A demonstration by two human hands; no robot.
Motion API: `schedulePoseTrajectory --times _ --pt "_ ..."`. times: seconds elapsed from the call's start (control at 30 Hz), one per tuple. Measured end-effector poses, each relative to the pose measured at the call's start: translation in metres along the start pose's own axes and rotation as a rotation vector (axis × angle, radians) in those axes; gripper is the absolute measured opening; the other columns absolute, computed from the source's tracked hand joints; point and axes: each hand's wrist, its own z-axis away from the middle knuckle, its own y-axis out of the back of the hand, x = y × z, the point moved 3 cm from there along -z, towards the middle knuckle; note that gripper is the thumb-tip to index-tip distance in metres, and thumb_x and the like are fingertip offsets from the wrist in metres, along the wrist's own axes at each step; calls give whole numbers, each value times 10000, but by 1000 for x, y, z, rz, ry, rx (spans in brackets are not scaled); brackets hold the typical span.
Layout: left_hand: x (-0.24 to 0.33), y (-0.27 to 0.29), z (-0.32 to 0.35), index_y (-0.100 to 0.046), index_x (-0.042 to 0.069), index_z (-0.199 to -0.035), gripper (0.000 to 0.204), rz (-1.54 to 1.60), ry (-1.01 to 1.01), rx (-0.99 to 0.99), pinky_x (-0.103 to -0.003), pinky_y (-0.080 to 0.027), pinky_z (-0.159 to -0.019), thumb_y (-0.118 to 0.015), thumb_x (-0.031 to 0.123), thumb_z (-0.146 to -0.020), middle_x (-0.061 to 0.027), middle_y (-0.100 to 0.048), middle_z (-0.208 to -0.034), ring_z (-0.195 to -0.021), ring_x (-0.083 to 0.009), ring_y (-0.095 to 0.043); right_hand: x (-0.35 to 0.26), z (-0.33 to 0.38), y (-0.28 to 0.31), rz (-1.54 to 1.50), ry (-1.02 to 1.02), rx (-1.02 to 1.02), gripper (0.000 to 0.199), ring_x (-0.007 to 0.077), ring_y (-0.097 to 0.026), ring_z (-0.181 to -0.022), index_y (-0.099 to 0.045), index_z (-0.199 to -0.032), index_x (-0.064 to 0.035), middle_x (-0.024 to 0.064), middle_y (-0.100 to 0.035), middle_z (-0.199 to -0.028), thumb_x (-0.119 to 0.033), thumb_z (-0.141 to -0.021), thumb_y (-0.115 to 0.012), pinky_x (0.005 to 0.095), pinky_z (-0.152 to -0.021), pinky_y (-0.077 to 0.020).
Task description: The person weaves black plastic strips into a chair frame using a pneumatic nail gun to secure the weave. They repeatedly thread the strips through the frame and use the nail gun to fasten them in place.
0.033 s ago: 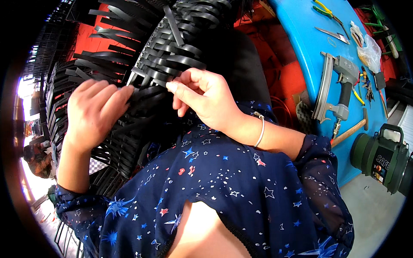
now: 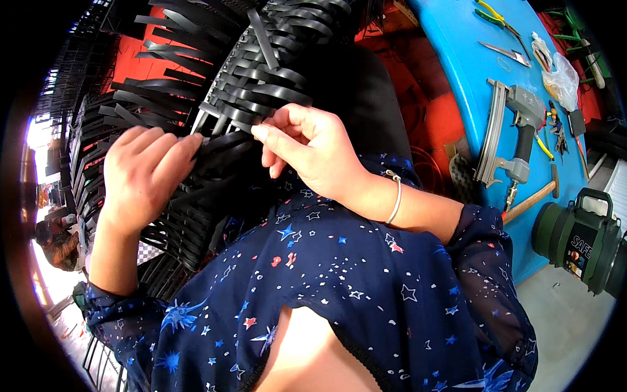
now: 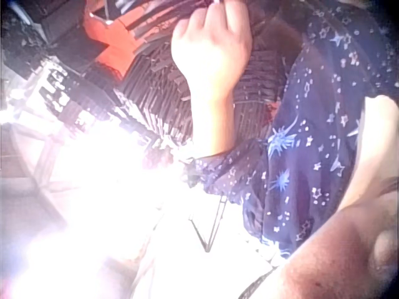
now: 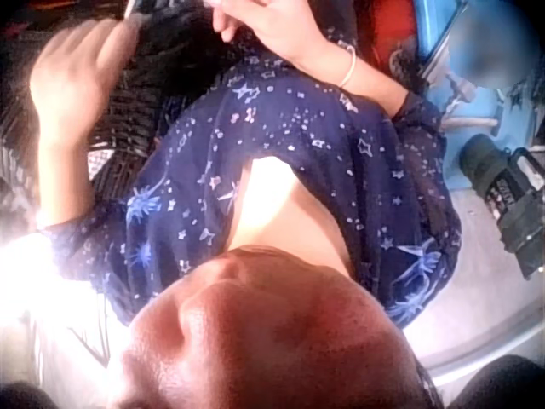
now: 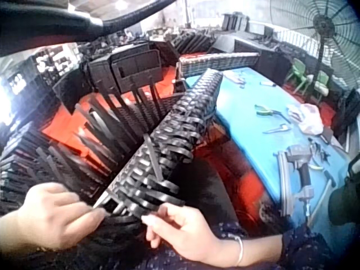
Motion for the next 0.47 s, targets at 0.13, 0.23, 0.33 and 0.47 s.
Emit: schedulePoseTrajectory --times 0.13,0.23,0.33,0.47 --pt "-4 -6 12 -702 65 -1057 320 30 155 42 -378 -443 -602 -768 80 -744 -45 -527 -723 -655 -242 -561 -5 -2 -5 18 -23 3 164 98 -653 -657 -674 -976 13 55 -686 -768 -146 -1017 -681 244 -601 -544" --pt "-7 -16 14 -709 76 -1055 277 12 258 114 -377 -459 -610 -773 74 -786 -57 -533 -727 -662 -241 -571 -7 -1 -5 40 -17 11 158 98 -648 -649 -676 -982 13 56 -685 -769 -140 -1017 -679 243 -602 -541" --pt "-7 -17 15 -717 71 -1090 261 13 347 160 -371 -478 -620 -768 65 -834 -68 -542 -732 -664 -247 -577 -5 -1 -5 38 -14 25 143 98 -640 -643 -677 -1000 14 58 -683 -768 -127 -1019 -672 244 -602 -538" --pt "-2 -12 17 -721 89 -1165 287 21 429 200 -360 -510 -659 -736 46 -882 -83 -601 -783 -707 -250 -615 -5 0 -2 54 -26 39 139 106 -640 -641 -680 -1029 13 65 -683 -774 -126 -1021 -671 253 -617 -546"
